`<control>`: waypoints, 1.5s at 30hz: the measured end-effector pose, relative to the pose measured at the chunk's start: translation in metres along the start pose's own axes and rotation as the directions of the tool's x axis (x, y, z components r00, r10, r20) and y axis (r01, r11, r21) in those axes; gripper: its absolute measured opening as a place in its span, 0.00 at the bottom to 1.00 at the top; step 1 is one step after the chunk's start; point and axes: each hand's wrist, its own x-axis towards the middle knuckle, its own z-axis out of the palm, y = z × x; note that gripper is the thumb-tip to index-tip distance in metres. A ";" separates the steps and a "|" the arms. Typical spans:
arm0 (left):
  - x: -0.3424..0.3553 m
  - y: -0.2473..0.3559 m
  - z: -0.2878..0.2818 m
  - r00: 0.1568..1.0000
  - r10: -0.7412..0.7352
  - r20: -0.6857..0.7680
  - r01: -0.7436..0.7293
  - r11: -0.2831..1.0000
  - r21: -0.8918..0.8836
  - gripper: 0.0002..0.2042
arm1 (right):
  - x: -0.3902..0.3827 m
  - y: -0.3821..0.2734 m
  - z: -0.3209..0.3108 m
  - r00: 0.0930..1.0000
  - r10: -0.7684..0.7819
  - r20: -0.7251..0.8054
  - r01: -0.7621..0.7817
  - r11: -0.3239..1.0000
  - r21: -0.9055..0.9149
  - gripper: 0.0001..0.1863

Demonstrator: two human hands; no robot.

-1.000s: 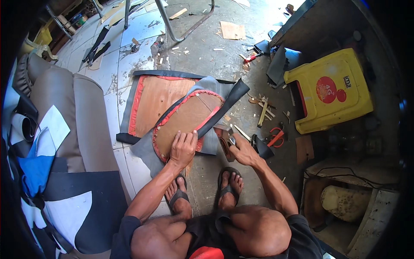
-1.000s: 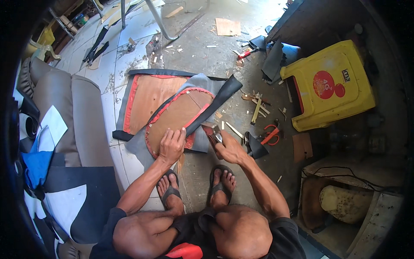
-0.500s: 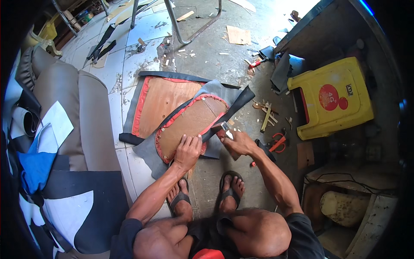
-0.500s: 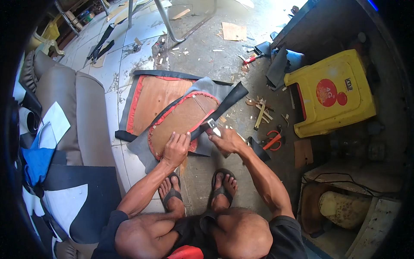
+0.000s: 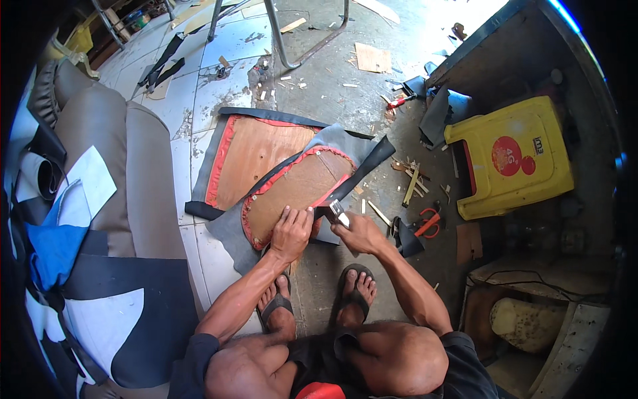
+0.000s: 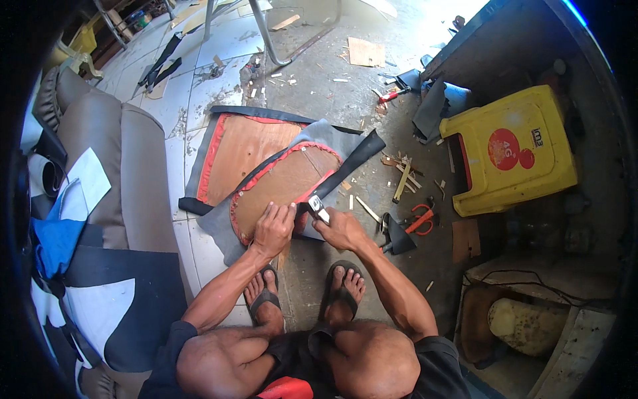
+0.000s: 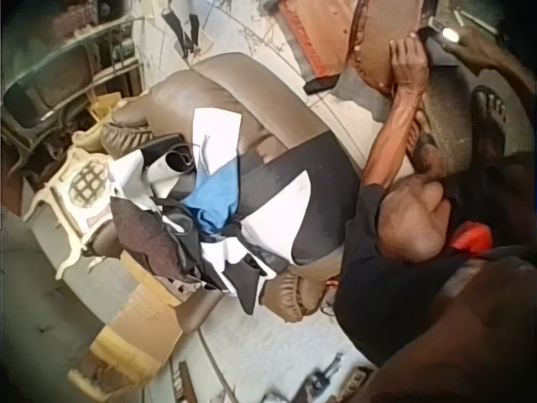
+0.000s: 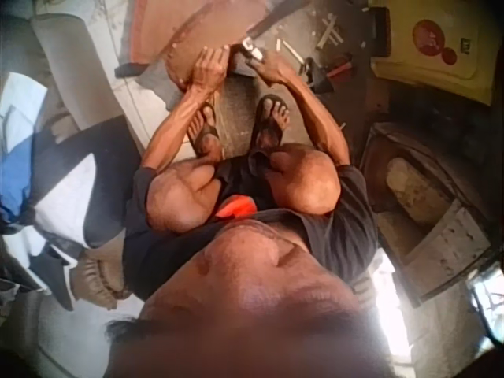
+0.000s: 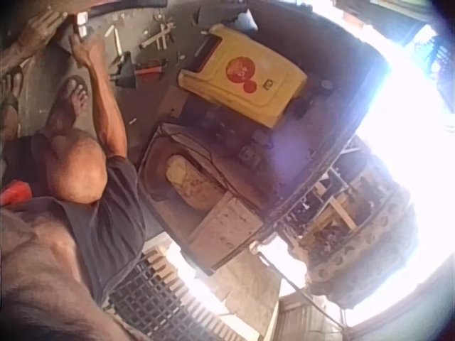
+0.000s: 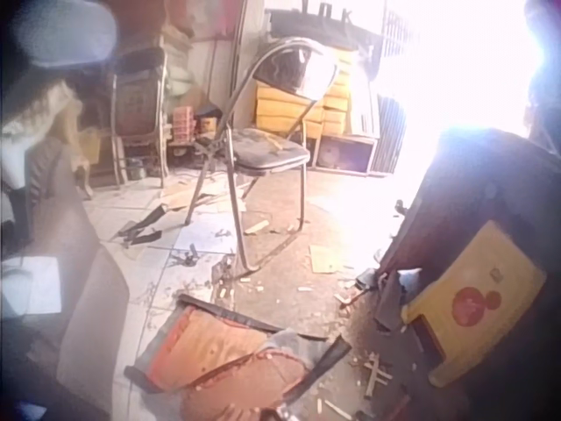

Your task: The person stretches black fabric over a wooden seat base and secures it by hand using a manual stapler.

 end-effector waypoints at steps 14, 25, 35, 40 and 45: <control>-0.009 0.000 0.005 0.996 -0.077 -0.053 0.072 0.993 -0.089 0.23 | -0.003 -0.033 0.021 0.994 0.101 -0.033 -0.103 0.992 -0.070 0.34; -0.009 -0.004 -0.005 0.967 -0.254 -0.007 0.242 0.928 -0.284 0.27 | -0.034 -0.035 0.034 0.998 -0.035 -0.055 0.034 0.999 -0.022 0.25; -0.018 -0.005 0.007 0.958 -0.288 -0.006 0.274 0.918 -0.285 0.29 | -0.021 -0.056 0.039 0.997 0.053 -0.047 -0.058 0.991 -0.122 0.25; 0.005 -0.011 -0.036 0.983 -0.166 -0.075 0.141 0.955 -0.261 0.23 | -0.053 0.030 0.038 0.983 -0.096 -0.156 0.091 0.995 -0.041 0.25; 0.039 -0.029 -0.077 0.937 -0.329 -0.120 0.254 0.873 -0.417 0.18 | -0.090 0.112 0.059 0.919 0.153 -0.363 -0.257 0.931 -0.258 0.29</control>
